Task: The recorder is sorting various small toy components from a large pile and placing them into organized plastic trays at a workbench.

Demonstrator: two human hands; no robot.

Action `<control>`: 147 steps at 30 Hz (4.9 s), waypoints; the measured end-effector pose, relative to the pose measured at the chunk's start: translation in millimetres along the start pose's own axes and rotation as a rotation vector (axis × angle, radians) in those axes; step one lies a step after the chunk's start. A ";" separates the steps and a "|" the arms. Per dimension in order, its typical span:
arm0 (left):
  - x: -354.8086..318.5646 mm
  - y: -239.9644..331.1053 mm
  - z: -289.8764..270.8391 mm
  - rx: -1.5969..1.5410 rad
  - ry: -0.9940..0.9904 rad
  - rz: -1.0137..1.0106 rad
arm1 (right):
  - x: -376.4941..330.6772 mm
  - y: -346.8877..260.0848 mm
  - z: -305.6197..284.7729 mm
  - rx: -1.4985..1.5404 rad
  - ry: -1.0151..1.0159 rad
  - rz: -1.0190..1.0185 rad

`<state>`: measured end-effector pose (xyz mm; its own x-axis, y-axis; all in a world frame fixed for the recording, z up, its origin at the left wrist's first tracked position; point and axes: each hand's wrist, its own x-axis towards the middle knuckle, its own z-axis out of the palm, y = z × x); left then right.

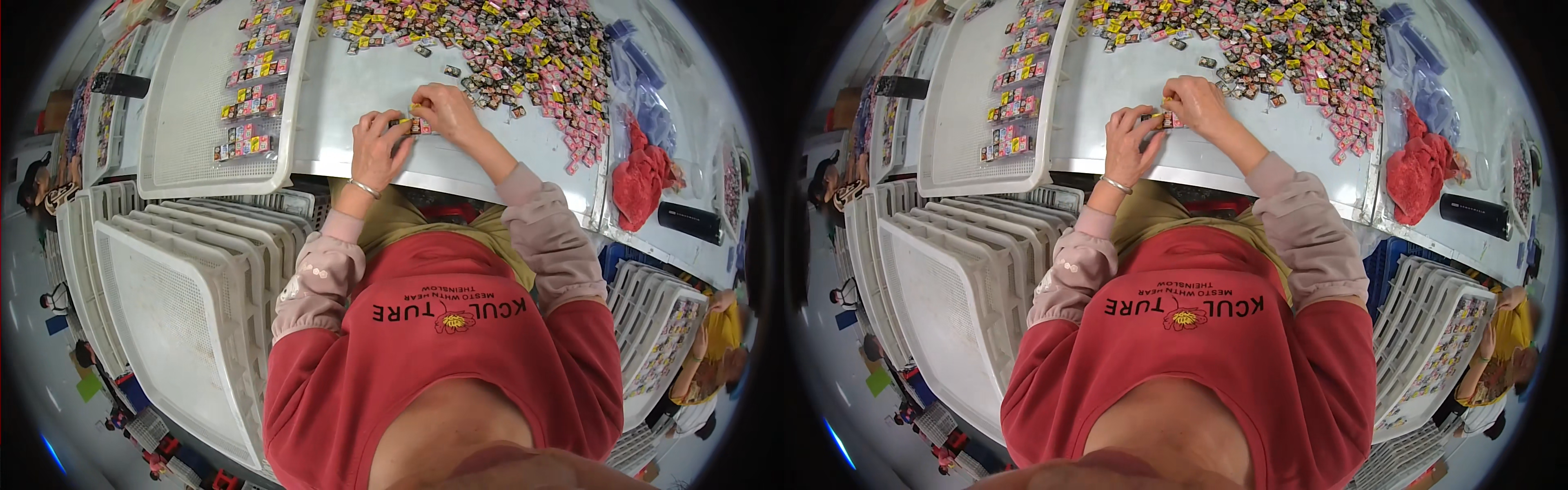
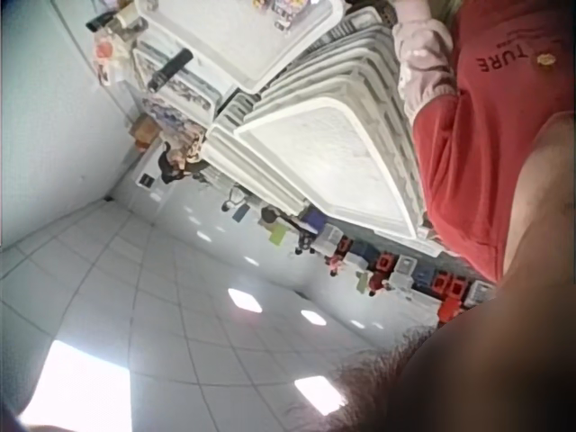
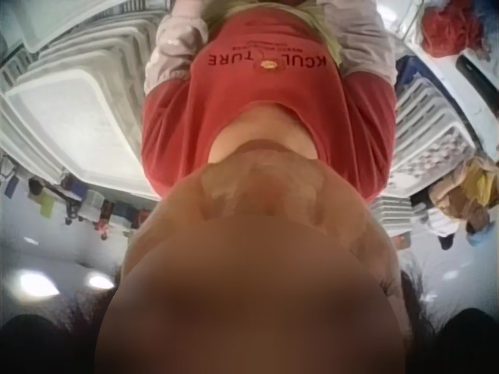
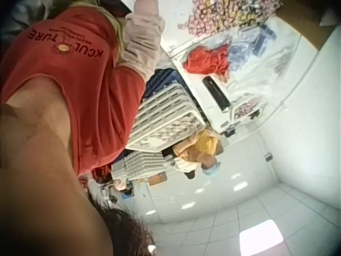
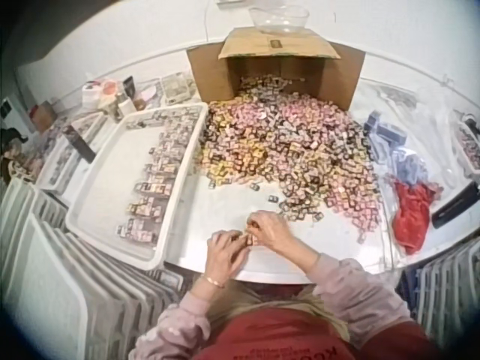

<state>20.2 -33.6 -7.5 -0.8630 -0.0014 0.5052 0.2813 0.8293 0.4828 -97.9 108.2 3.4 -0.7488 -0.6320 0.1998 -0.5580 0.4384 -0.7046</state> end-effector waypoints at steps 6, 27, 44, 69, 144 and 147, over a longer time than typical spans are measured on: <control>1.0 0.6 0.1 -0.008 -0.005 0.003 | -1.6 -0.9 6.0 -0.143 0.137 -0.057; 3.3 4.6 -0.4 -0.009 -0.033 0.010 | 1.0 9.0 -1.7 0.276 0.050 0.195; 0.8 4.7 -0.7 0.048 -0.055 0.011 | -6.6 -1.7 9.9 0.146 0.243 0.120; 0.3 3.7 -1.4 0.022 -0.030 0.016 | 2.1 -2.4 -8.3 -0.204 -0.173 -0.051; 55.7 11.9 -5.3 -1.082 -0.124 -0.664 | -7.6 -8.5 -57.2 1.032 -0.105 0.440; 54.8 12.1 -5.3 -1.171 -0.117 -0.702 | -8.9 -11.3 -58.7 1.032 -0.114 0.433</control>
<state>-21.5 -26.6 29.8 -0.9836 -0.1265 -0.1287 -0.0892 -0.2790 0.9561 -105.9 146.4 49.6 -0.7410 -0.6328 -0.2245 0.3440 -0.0707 -0.9363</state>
